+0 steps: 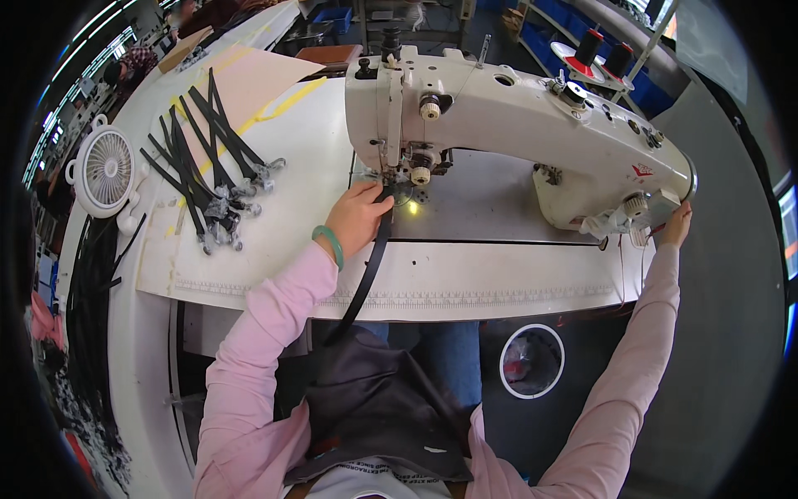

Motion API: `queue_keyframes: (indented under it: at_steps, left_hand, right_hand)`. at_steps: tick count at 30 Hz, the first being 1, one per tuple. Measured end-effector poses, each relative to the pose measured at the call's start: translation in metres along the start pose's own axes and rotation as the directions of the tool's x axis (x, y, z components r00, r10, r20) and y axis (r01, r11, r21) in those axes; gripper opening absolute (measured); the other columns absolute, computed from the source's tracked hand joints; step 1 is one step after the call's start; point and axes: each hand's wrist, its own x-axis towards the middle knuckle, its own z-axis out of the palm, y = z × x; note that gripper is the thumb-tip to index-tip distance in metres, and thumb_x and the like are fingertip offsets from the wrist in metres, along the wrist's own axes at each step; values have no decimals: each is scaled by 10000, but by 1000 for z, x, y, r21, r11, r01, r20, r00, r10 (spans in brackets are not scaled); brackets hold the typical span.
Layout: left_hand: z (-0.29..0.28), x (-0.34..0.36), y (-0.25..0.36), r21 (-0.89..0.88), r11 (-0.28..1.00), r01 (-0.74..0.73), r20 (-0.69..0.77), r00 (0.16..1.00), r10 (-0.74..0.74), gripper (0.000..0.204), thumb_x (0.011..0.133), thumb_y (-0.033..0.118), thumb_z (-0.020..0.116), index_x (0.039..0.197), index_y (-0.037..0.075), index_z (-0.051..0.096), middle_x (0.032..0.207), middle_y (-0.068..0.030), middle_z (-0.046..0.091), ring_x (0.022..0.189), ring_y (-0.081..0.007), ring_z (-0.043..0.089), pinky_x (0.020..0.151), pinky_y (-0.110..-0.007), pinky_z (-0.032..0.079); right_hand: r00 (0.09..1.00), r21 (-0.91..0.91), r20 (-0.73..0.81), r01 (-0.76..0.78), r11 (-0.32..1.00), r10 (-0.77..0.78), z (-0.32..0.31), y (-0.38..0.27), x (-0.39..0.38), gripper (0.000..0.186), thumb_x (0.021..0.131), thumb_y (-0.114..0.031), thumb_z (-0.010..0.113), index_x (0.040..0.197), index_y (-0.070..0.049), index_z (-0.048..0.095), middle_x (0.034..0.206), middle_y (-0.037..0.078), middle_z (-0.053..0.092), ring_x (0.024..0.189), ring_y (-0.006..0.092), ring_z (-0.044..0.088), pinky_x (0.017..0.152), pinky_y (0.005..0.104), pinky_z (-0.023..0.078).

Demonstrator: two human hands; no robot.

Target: The person operates an industrial sewing machine to stitch long black straps. They repeatedly feed each strap through the machine, guide it under the needle, and cut the thread after each pass. Finished straps are placed on the table to the left.

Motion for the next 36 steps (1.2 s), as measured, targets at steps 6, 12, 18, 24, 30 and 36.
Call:
queue_keyframes:
  at_steps: [6,12,18,24,30,36]
  left_hand:
    - [4,-4,-4,21,1000,2,61,998,-3,313,667,73,624,979,52,633,1068,-185,557,1038,-299,487,907,-339,411]
    - [3,3,-1,-11,1000,-7,2,1000,7,302,642,9,608,938,56,640,1026,-155,577,995,-293,517,864,-328,446]
    - [-1,5,6,-103,994,-35,-21,999,33,252,646,-6,611,890,45,648,1024,-146,578,987,-286,517,842,-322,459]
    - [-6,3,7,-23,1000,-16,14,1000,16,257,631,6,627,883,53,645,1010,-138,586,977,-287,524,861,-329,442]
    - [-4,3,8,-10,1000,27,23,999,-27,279,628,22,621,899,82,650,1006,-98,602,982,-253,533,813,-347,441]
    - [1,4,2,-3,1000,-22,13,1000,22,282,617,51,628,899,68,634,996,-114,593,997,-251,514,839,-371,419]
  right_hand:
    - [978,169,-164,154,973,-127,8,16,-27,428,917,-424,407,1028,-23,503,916,43,542,844,117,509,751,269,428]
    - [999,-164,36,14,986,-9,-16,5,13,409,916,-426,416,1066,-55,502,852,43,559,755,91,511,686,239,432]
    - [924,-706,304,382,597,-233,-45,-51,123,524,908,-480,349,1077,-28,556,1008,164,609,927,291,580,789,359,438]
    - [999,89,44,-36,995,32,-17,22,28,501,900,-446,408,1077,3,543,1058,157,585,952,262,565,809,353,429]
    - [999,-76,31,45,996,-43,-20,24,-1,521,912,-424,399,1199,4,474,1160,161,531,1056,220,513,889,298,390]
    - [957,-451,74,283,847,-281,-2,-54,69,511,903,-393,412,1242,-13,460,1226,173,504,1142,272,476,948,316,360]
